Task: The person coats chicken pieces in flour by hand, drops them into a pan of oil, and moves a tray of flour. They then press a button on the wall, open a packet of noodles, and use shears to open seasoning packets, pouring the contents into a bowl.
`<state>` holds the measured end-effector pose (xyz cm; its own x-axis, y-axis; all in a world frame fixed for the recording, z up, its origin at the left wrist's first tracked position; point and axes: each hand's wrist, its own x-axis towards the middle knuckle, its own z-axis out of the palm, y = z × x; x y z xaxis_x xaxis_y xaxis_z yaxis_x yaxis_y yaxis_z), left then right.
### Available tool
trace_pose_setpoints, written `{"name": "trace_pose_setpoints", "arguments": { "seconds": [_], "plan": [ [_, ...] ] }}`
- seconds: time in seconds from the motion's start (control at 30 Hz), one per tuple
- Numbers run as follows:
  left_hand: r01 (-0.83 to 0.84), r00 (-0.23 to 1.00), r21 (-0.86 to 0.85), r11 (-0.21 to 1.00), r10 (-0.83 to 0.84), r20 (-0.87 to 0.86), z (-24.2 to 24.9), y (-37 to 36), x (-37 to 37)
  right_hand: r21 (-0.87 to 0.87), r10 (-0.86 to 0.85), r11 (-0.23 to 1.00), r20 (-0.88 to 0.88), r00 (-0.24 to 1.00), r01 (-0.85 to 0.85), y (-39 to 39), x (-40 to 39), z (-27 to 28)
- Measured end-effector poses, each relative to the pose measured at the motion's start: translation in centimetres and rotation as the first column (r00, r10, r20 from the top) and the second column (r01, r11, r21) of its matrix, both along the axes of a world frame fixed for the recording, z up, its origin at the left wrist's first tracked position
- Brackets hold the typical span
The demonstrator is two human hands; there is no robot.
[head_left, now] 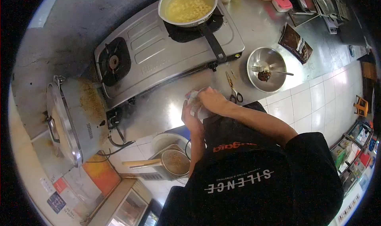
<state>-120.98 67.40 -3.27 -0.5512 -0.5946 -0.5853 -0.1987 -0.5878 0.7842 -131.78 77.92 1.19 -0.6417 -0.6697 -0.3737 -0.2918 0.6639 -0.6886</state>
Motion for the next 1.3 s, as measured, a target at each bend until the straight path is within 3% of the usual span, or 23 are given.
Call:
{"name": "trace_pose_setpoints", "arguments": {
  "seconds": [0.1, 0.17, 0.27, 0.3, 0.37, 0.47, 0.53, 0.57, 0.63, 0.73, 0.83, 0.93, 0.97, 1.07, 1.1, 1.17, 1.27, 1.3],
  "plan": [
    [0.107, 0.994, -0.009, 0.994, -0.108, -0.028, 0.8, 0.1, -0.4, -0.128, -0.002, 0.992, 0.028, 1.000, 0.005, -0.7, 0.9, -4.3],
    [0.148, 0.989, 0.018, 0.989, -0.147, -0.033, -0.2, -0.1, 0.1, -0.096, 0.025, 0.995, 0.074, 0.997, -0.017, -2.0, 1.8, -7.8],
    [0.241, 0.971, -0.089, 0.967, -0.239, 0.032, 0.3, 0.2, 0.3, -0.094, 0.087, 0.993, 0.145, 0.986, -0.074, -1.7, 1.7, -6.6],
    [0.238, 0.971, -0.038, 0.970, -0.238, 0.006, -0.9, -0.2, 0.9, -0.106, 0.117, 0.989, 0.166, 0.979, -0.100, -1.5, 1.5, -5.5],
    [0.331, 0.943, -0.447, 0.831, -0.306, 0.130, -4.3, -0.6, 2.8, 0.029, 0.056, 0.998, 0.079, 0.995, -0.059, -1.2, 1.8, -4.8],
    [0.289, 0.957, -0.593, 0.751, -0.211, 0.198, -4.3, 0.2, 4.0, 0.093, -0.112, 0.990, 0.081, 0.990, 0.104, -1.9, 2.8, -9.1],
    [0.246, 0.960, -0.472, 0.846, -0.148, 0.236, -4.3, 0.0, 4.1, 0.097, -0.137, 0.987, 0.080, 0.987, 0.129, -2.4, 2.9, -10.4],
    [0.215, 0.959, -0.411, 0.886, -0.112, 0.261, -4.1, -0.1, 4.2, 0.044, -0.074, 0.997, 0.111, 0.991, 0.070, -2.4, 2.6, -10.1],
    [0.227, 0.969, -0.220, 0.949, -0.197, 0.148, -4.2, -0.3, 3.6, -0.069, 0.061, 0.996, 0.165, 0.984, -0.050, -1.9, 2.1, -9.6],
    [0.300, 0.953, -0.060, 0.952, -0.296, 0.063, -4.0, -1.1, 3.3, -0.106, -0.124, 0.984, 0.168, 0.978, 0.143, -1.5, 2.5, -9.7],
    [0.351, 0.932, 0.023, 0.936, -0.351, 0.092, -1.9, -1.4, 3.2, -0.201, -0.171, 0.960, 0.121, 0.978, 0.193, -0.8, 2.7, -10.7],
    [0.301, 0.952, 0.063, 0.951, -0.304, 0.033, -0.9, -1.5, 2.6, -0.281, -0.071, 0.948, 0.266, 0.961, 0.147, 0.9, 1.6, -5.0],
    [0.276, 0.961, -0.044, 0.960, -0.276, 0.000, -1.6, -1.6, 2.1, -0.292, -0.061, 0.947, 0.234, 0.970, 0.130, 0.9, 1.6, -5.2],
    [0.371, 0.925, -0.130, 0.919, -0.379, -0.035, -2.5, -1.9, 2.5, -0.289, -0.042, 0.954, 0.135, 0.990, 0.080, 1.9, 2.5, -6.3],
    [0.310, 0.949, 0.037, 0.950, -0.307, -0.076, -3.1, -1.9, 2.2, -0.283, -0.022, 0.958, 0.101, 0.995, 0.049, 1.8, 2.7, -6.4],
    [0.343, 0.938, -0.016, 0.939, -0.343, -0.057, -3.6, -1.9, 2.7, -0.288, 0.063, 0.957, 0.068, 0.996, -0.041, 1.9, 2.7, -5.3],
    [0.431, 0.901, -0.194, 0.881, -0.430, 0.048, -7.1, -4.7, 4.2, -0.359, 0.046, 0.933, 0.142, 0.989, 0.008, 2.1, 2.7, -1.0],
    [0.465, 0.885, -0.261, 0.846, -0.457, 0.095, -9.5, -5.9, 4.9, -0.423, -0.008, 0.906, 0.022, 1.000, 0.016, 2.0, 2.8, -1.3]
  ]
}}
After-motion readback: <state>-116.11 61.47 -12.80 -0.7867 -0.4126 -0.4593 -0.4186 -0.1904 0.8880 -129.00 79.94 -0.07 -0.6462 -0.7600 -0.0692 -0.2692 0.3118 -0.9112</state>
